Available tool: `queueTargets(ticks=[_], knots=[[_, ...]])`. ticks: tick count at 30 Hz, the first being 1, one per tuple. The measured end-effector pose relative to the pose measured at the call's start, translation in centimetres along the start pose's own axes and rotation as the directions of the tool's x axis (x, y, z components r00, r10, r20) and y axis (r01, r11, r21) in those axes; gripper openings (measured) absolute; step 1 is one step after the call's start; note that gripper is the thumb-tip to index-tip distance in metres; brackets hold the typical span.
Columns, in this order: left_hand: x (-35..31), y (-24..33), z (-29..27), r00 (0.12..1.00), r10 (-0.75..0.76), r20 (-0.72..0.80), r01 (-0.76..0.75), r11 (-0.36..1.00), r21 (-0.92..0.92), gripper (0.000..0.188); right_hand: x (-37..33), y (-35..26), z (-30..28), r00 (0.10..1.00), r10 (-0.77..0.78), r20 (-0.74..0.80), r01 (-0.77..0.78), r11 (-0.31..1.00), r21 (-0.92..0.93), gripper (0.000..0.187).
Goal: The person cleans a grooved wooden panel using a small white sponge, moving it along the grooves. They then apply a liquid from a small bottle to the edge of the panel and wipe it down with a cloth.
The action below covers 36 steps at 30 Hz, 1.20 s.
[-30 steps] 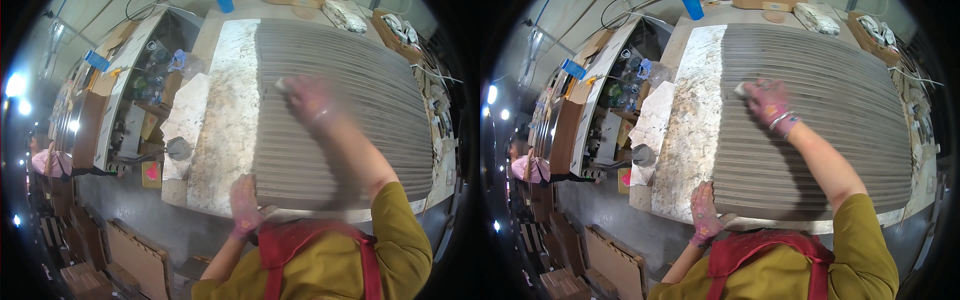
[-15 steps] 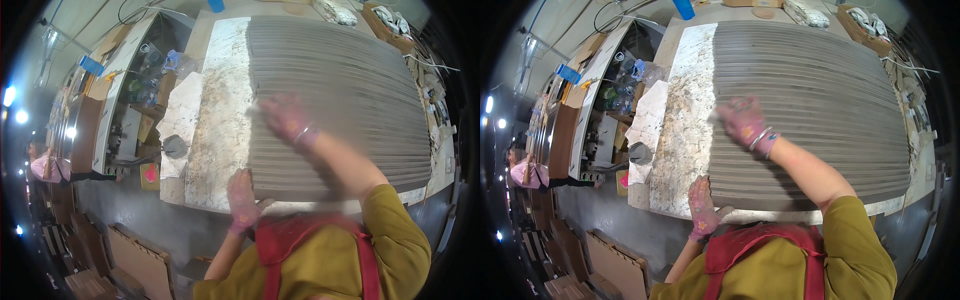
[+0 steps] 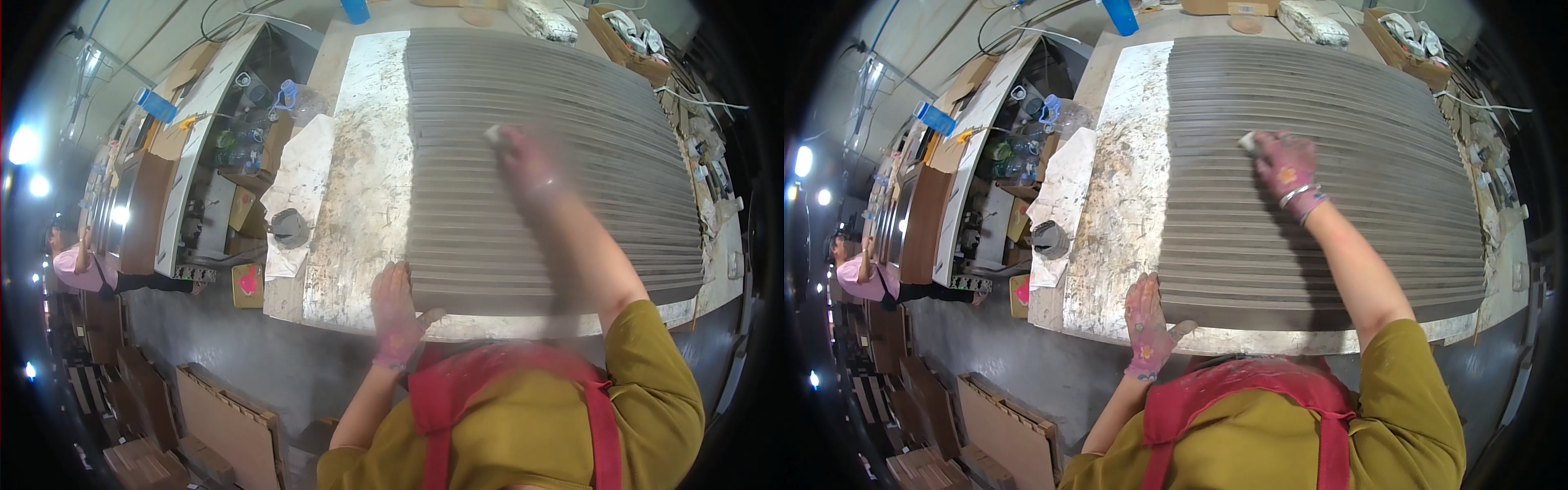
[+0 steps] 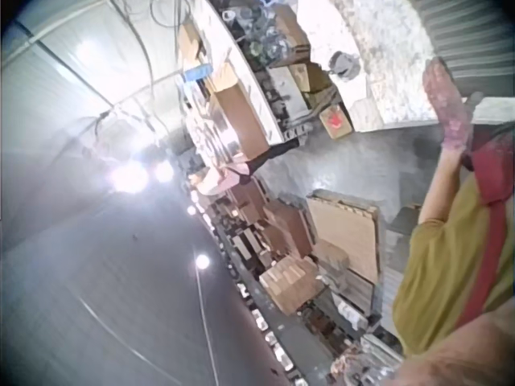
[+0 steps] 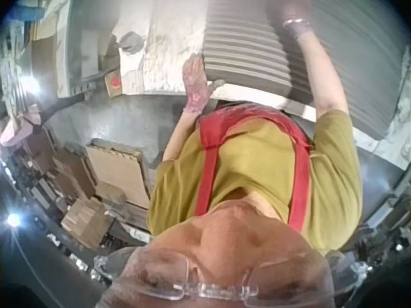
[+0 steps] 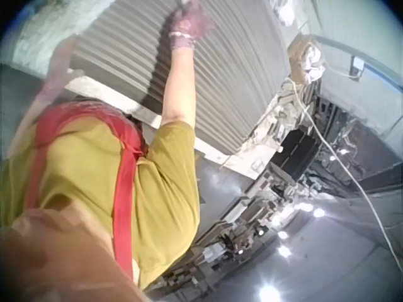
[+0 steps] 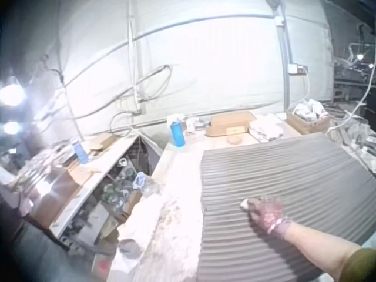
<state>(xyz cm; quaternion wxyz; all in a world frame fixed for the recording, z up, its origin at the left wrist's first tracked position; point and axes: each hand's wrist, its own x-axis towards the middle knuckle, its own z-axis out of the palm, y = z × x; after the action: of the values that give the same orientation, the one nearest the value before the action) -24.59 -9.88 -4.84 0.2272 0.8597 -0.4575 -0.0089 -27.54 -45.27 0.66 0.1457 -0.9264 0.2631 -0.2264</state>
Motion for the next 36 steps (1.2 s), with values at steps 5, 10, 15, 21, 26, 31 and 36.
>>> queueTargets(ticks=[5, 10, 15, 21, 26, 31, 36], knots=[[0.4, -0.1, 0.4, 0.997, 0.075, -0.033, -0.075, 0.997, 0.027, 0.112, -4.3, -9.9, 5.3, 0.940, -0.326, 0.098, 0.309, 0.938, 0.160, 0.028], [0.0, -0.4, 0.2, 0.996, 0.066, -0.057, -0.063, 0.997, 0.053, 0.111, -1.8, -1.5, 1.1, 0.991, -0.065, 0.115, 0.043, 0.982, 0.182, 0.032], [0.3, 0.2, 0.4, 0.996, 0.054, -0.069, -0.053, 0.999, 0.011, 0.110, -5.1, -12.7, 3.5, 0.887, -0.376, 0.266, 0.428, 0.887, -0.172, 0.031], [0.4, 0.1, 0.1, 0.992, 0.093, -0.089, -0.088, 0.994, 0.060, 0.110, -3.7, -3.1, -1.0, 0.978, 0.031, 0.209, -0.066, 0.984, 0.163, 0.024], [0.1, 0.1, 0.5, 0.993, 0.082, -0.079, -0.079, 0.996, 0.048, 0.109, -8.0, -12.2, 0.8, 0.900, -0.395, 0.186, 0.418, 0.901, -0.112, 0.022], [0.0, 0.0, 0.1, 0.990, 0.073, -0.118, -0.073, 0.997, 0.003, 0.109, -7.6, -2.6, -1.7, 0.990, -0.121, 0.068, 0.114, 0.988, 0.105, 0.027], [0.1, 0.3, 0.0, 0.993, 0.028, -0.118, -0.028, 1.000, -0.003, 0.108, -8.7, -3.0, -4.8, 0.987, -0.139, 0.078, 0.155, 0.947, -0.282, 0.031]])
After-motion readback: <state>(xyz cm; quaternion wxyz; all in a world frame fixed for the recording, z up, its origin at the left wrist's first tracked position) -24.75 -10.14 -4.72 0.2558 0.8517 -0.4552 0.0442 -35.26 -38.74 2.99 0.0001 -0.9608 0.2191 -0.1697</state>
